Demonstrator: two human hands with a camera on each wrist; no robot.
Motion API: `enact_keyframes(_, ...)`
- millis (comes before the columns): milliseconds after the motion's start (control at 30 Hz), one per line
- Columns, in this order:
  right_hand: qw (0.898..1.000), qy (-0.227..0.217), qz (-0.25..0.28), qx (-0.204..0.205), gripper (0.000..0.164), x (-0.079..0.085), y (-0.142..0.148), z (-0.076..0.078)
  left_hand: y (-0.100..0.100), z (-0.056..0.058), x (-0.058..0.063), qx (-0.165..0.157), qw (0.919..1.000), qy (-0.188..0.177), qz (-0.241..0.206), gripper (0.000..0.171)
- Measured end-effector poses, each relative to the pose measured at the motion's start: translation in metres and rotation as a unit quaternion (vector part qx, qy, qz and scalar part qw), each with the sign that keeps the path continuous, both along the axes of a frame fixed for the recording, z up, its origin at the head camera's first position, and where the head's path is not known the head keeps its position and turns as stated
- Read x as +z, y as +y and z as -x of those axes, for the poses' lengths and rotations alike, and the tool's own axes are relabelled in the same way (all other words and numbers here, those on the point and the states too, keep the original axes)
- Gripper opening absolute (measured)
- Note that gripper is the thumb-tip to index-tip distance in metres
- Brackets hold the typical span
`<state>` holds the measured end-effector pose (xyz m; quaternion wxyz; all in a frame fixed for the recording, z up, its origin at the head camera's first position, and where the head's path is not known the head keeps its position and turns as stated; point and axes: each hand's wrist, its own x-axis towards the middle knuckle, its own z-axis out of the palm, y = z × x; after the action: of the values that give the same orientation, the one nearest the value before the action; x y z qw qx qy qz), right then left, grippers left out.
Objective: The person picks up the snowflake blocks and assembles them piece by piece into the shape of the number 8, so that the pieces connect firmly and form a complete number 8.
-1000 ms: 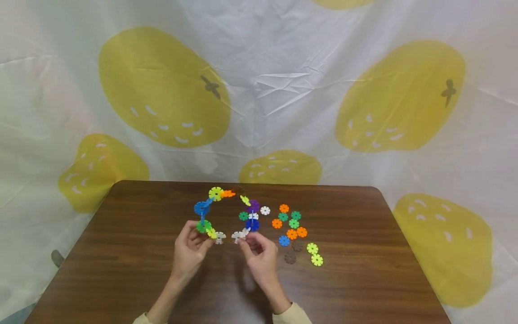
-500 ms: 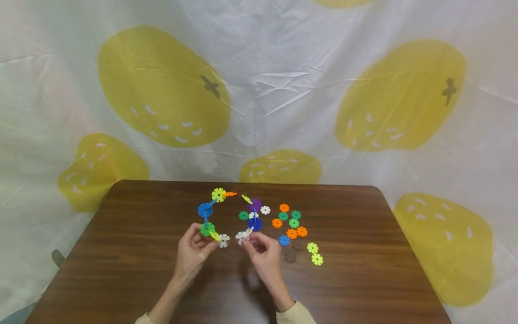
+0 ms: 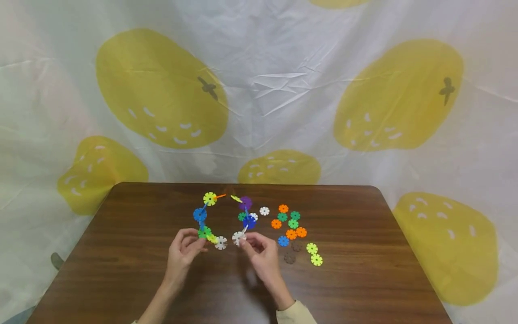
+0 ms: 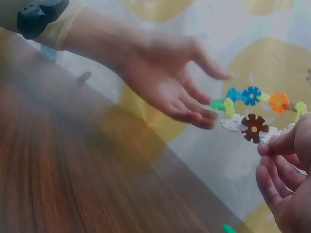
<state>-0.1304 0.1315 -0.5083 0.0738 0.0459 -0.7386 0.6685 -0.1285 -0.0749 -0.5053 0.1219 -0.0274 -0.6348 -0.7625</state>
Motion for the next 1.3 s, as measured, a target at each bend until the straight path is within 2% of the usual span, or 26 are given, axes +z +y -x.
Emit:
enact_keyframes(67, 1.000, -0.001, -0.003, 0.009, 0.007, -0.002, 0.000, 0.001, -0.001, 0.000, 0.003, 0.054, 0.9979, 0.037, -0.002, 0.030)
enact_keyframes(133, 1.000, -0.002, -0.004, 0.022, 0.008, -0.003, 0.000, 0.001, -0.001, 0.000, 0.006, 0.101, 0.9903, 0.094, 0.020, 0.026)
enact_keyframes(167, 1.000, -0.003, -0.005, 0.027, 0.008, -0.004, 0.000, 0.001, 0.000, 0.000, 0.009, 0.111, 0.9854, 0.122, 0.041, 0.024)
enact_keyframes(233, 0.999, -0.005, -0.005, 0.037, 0.009, -0.005, -0.001, 0.001, 0.002, 0.001, 0.014, 0.104, 0.9741, 0.173, 0.102, 0.018)
enact_keyframes(300, 0.999, -0.008, -0.004, 0.044, 0.010, -0.007, -0.003, 0.001, 0.006, 0.001, 0.018, 0.063, 0.9653, 0.190, 0.168, 0.016)
enact_keyframes(367, 0.999, -0.013, -0.009, 0.050, 0.010, -0.008, -0.004, 0.001, 0.011, 0.002, 0.021, 0.018, 0.9572, 0.172, 0.232, 0.018)
enact_keyframes(433, 0.998, -0.016, -0.013, 0.063, 0.012, -0.010, -0.006, 0.000, 0.016, 0.003, 0.022, -0.012, 0.9478, 0.140, 0.286, 0.018)
enact_keyframes(567, 0.995, -0.018, -0.018, 0.093, 0.016, -0.015, -0.009, 0.000, 0.024, 0.002, 0.021, -0.037, 0.9370, 0.078, 0.338, 0.014)
enact_keyframes(700, 0.995, -0.018, -0.012, 0.100, 0.017, -0.019, -0.011, -0.001, 0.029, 0.001, 0.020, -0.039, 0.9325, 0.058, 0.354, 0.011)
enact_keyframes(767, 0.995, -0.018, -0.007, 0.097, 0.017, -0.021, -0.011, -0.002, 0.031, 0.001, 0.020, -0.035, 0.9299, 0.059, 0.361, 0.010)
enact_keyframes(1000, 0.996, -0.036, 0.029, 0.080, 0.018, -0.024, -0.016, -0.002, 0.040, -0.001, 0.020, 0.009, 0.9196, 0.068, 0.387, 0.010)
enact_keyframes(1033, 0.995, -0.040, 0.038, 0.077, 0.018, -0.025, -0.017, -0.002, 0.042, -0.002, 0.021, 0.018, 0.9154, 0.072, 0.396, 0.010)
enact_keyframes(1100, 0.995, -0.054, 0.054, 0.072, 0.018, -0.026, -0.019, -0.002, 0.045, -0.003, 0.020, 0.040, 0.9017, 0.090, 0.421, 0.010)
enact_keyframes(1233, 0.992, -0.075, 0.085, 0.060, 0.018, -0.029, -0.021, -0.001, 0.053, -0.005, 0.016, 0.080, 0.8644, 0.140, 0.476, 0.010)
enact_keyframes(1300, 0.991, -0.085, 0.088, 0.053, 0.017, -0.030, -0.021, -0.001, 0.055, -0.006, 0.014, 0.092, 0.8496, 0.158, 0.495, 0.012)
